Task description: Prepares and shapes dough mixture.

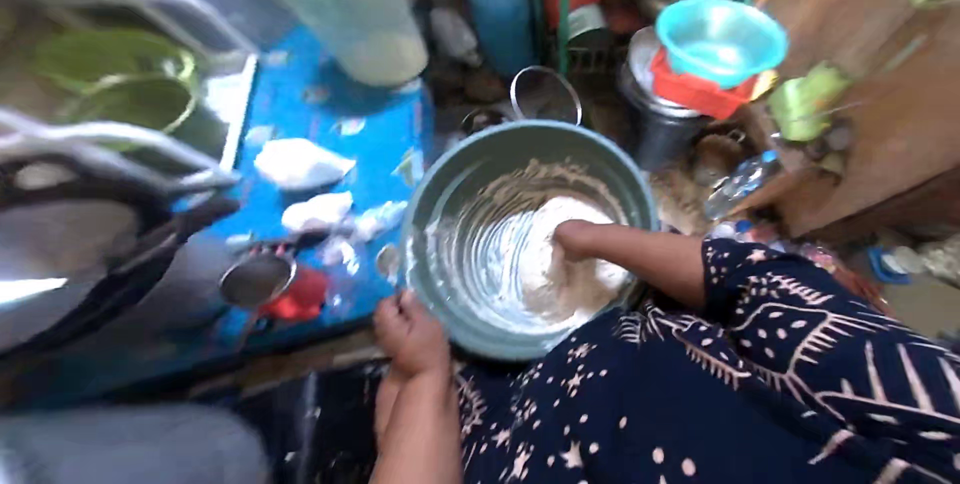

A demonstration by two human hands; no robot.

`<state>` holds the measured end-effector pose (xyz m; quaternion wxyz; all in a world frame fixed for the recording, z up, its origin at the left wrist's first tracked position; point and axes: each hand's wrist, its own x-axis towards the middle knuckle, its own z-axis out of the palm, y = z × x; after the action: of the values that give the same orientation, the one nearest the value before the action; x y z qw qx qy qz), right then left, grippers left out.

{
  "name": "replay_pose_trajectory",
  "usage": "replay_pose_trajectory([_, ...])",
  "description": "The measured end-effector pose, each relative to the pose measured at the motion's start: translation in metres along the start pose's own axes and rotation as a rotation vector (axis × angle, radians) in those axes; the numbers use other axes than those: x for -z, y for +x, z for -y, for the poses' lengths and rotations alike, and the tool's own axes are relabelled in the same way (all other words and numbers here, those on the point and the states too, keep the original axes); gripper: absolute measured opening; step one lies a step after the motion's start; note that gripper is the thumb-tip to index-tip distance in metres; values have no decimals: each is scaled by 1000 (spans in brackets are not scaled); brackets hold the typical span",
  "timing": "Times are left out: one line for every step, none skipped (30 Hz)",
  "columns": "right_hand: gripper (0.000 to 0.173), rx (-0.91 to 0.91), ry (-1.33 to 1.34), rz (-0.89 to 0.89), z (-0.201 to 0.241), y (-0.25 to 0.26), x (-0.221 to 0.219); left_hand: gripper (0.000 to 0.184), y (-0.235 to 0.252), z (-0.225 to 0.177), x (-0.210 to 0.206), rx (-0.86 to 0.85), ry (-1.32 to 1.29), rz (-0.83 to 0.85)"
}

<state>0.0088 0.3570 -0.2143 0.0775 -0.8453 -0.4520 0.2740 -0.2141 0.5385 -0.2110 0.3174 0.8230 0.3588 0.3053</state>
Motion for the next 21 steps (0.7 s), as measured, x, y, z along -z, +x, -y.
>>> replay_pose_trajectory([32,8,20,-30,10,-3,12,40,-3,-2,5,9,-6,0])
replay_pose_trajectory([34,23,36,-71,19,-6,22,40,-6,-8,8,28,-14,-3])
replay_pose_trajectory([35,40,60,-104,26,-11,28,40,-8,-14,8,55,-19,-10])
replay_pose_trajectory([36,59,69,-118,30,-14,26,40,-9,-21,7,84,-21,-11])
replay_pose_trajectory([38,79,54,-96,31,-15,16,41,-9,-26,7,110,-14,-7])
replay_pose_trajectory([40,99,34,-27,28,-17,2,41,-9,-28,6,123,-5,-8])
replay_pose_trajectory([39,108,-1,67,25,-21,-14,42,-9,-29,5,124,-1,-15])
replay_pose_trajectory([38,95,-47,170,25,-26,-23,41,-9,-29,5,126,1,-25])
replay_pose_trajectory([36,86,-84,236,25,-26,-28,41,-9,-29,5,136,-6,-33])
replay_pose_trajectory([33,94,-109,260,25,-24,-29,40,-9,-29,6,145,-22,-44])
replay_pose_trajectory([31,116,-115,249,24,-22,-28,39,-10,-30,8,148,-42,-52])
replay_pose_trajectory([31,131,-106,232,23,-23,-26,39,-12,-31,11,144,-56,-59])
replay_pose_trajectory([32,125,-83,221,25,-26,-19,38,-14,-34,16,137,-65,-63])
replay_pose_trajectory([33,102,-46,213,28,-30,-8,38,-16,-38,25,130,-67,-64])
replay_pose_trajectory([36,70,15,189,31,-33,1,37,-17,-42,36,130,-70,-48])
replay_pose_trajectory([36,40,95,135,32,-34,7,36,-20,-47,49,131,-82,-18])
replay_pose_trajectory([33,59,174,13,26,-32,6,33,-22,-51,63,128,-97,5])
replay_pose_trajectory([31,154,270,-196,11,-21,-4,31,-25,-54,77,138,-121,22])
replay_pose_trajectory([35,175,410,-275,6,-18,0,27,-27,-55,91,164,-145,27])
replay_pose_trajectory([40,124,586,-232,9,-23,17,23,-29,-56,106,197,-174,25])
replay_pose_trajectory([40,66,769,-176,13,-32,36,22,-31,-58,121,226,-179,14])
